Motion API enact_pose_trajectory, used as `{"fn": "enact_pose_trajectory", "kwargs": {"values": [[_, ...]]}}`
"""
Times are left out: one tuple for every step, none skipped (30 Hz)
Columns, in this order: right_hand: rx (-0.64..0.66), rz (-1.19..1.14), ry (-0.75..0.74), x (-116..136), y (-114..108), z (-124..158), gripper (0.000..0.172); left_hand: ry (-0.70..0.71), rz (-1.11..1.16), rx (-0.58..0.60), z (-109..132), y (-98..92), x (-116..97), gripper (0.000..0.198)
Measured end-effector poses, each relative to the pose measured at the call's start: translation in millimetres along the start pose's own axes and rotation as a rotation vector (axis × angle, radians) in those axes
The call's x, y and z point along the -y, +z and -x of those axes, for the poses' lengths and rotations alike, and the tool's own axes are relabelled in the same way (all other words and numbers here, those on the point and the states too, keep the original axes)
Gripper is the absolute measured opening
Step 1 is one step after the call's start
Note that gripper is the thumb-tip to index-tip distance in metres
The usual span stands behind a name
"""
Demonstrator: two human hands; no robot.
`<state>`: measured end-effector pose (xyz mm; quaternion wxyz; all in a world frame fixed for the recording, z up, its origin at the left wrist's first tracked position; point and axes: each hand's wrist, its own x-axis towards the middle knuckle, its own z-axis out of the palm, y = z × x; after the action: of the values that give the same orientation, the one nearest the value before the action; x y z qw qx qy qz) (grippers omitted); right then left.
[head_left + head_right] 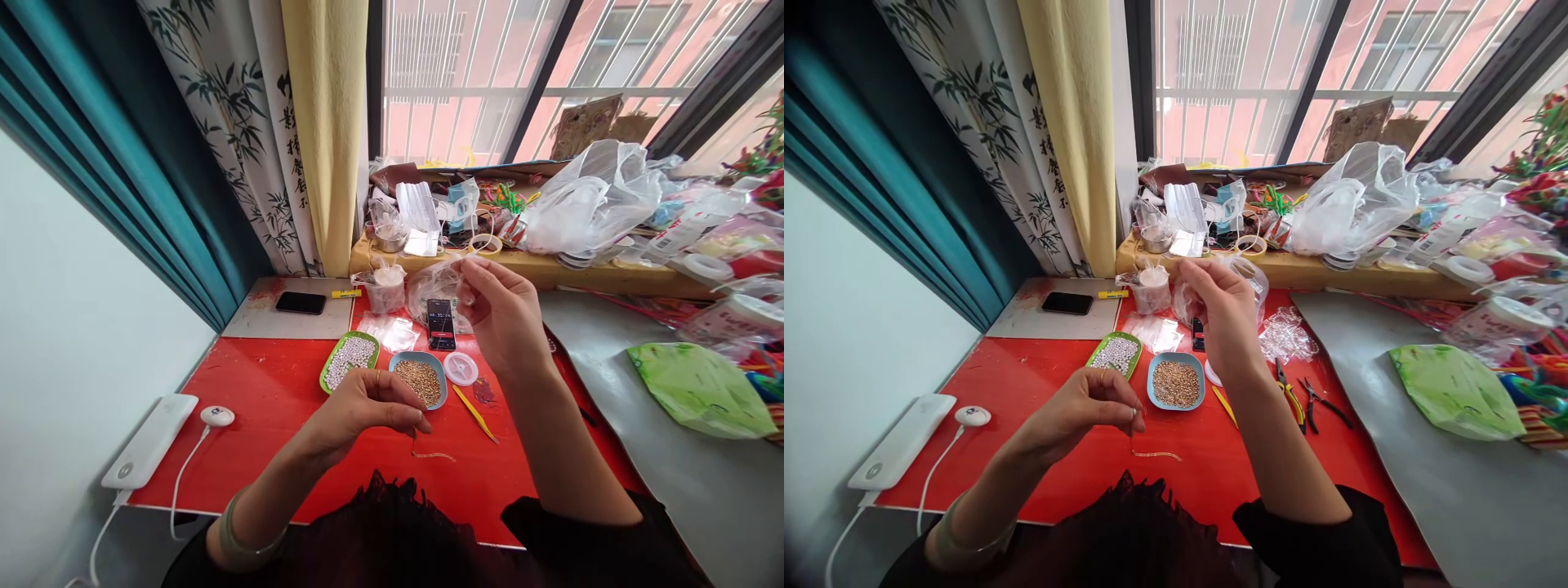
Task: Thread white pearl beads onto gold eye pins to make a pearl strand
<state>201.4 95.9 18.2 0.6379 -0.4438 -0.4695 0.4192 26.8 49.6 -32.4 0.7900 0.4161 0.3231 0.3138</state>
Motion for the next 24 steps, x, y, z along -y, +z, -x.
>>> {"fn": "enact_pose_trajectory", "kwargs": {"values": [[-0.028,-0.002,-0.004,-2,-3,-6,0.014,-0.011,-0.002,0.009,0,0.2,0,0.007],[-0.056,-0.002,-0.007,-5,-6,-11,0.015,-0.022,-0.003,0.017,1,0.4,1,0.007],[-0.081,0.001,-0.009,-8,-9,-17,0.015,-0.032,-0.002,0.023,1,0.7,1,0.007],[-0.102,0.009,-0.008,-11,-13,-21,0.015,-0.041,0.0,0.027,1,1.1,1,0.007],[-0.118,0.023,-0.007,-15,-16,-24,0.016,-0.046,0.005,0.03,1,1.6,1,0.007],[-0.132,0.044,-0.006,-18,-19,-25,0.016,-0.046,0.014,0.027,0,2.2,1,0.007],[-0.146,0.07,-0.01,-21,-20,-23,0.016,-0.041,0.028,0.019,0,2.8,0,0.008],[-0.16,0.101,-0.019,-23,-21,-18,0.016,-0.029,0.045,0.005,0,3.5,-1,0.01],[-0.169,0.132,-0.03,-25,-20,-9,0.016,-0.014,0.065,-0.014,-1,4.3,-2,0.011],[-0.173,0.162,-0.042,-26,-17,3,0.014,0.009,0.093,-0.042,-1,5.1,-3,0.012],[-0.16,0.186,-0.049,-26,-14,18,0.012,0.041,0.126,-0.077,-1,5.9,-5,0.013],[-0.119,0.201,-0.037,-25,-9,35,0.009,0.078,0.162,-0.115,-1,6.8,-6,0.014],[-0.055,0.21,-0.015,-24,-5,53,0.01,0.124,0.193,-0.15,-1,8.0,-7,0.015],[-0.001,0.212,0.007,-21,0,69,0.012,0.174,0.218,-0.183,-1,9.3,-7,0.015],[0.068,0.204,0.025,-18,4,84,0.013,0.225,0.234,-0.211,0,11.0,-7,0.015],[0.143,0.167,0.044,-15,8,96,0.01,0.272,0.237,-0.234,0,12.9,-7,0.014],[0.178,0.142,0.059,-12,12,105,0.008,0.314,0.23,-0.251,1,15.1,-7,0.014],[0.204,0.118,0.076,-10,14,111,0.009,0.352,0.219,-0.272,1,17.5,-6,0.013],[0.21,0.09,0.084,-8,17,114,0.012,0.385,0.209,-0.293,2,20.0,-5,0.012],[0.199,0.069,0.087,-7,18,114,0.013,0.41,0.204,-0.313,2,22.3,-4,0.012],[0.186,0.055,0.079,-6,20,114,0.013,0.428,0.206,-0.328,3,24.4,-4,0.012],[0.169,0.053,0.059,-6,21,112,0.012,0.437,0.216,-0.336,3,26.1,-3,0.012],[0.144,0.068,0.028,-6,22,110,0.011,0.441,0.233,-0.333,3,27.4,-2,0.012],[0.122,0.099,-0.008,-6,23,109,0.011,0.439,0.25,-0.321,3,28.4,-1,0.012]]}}
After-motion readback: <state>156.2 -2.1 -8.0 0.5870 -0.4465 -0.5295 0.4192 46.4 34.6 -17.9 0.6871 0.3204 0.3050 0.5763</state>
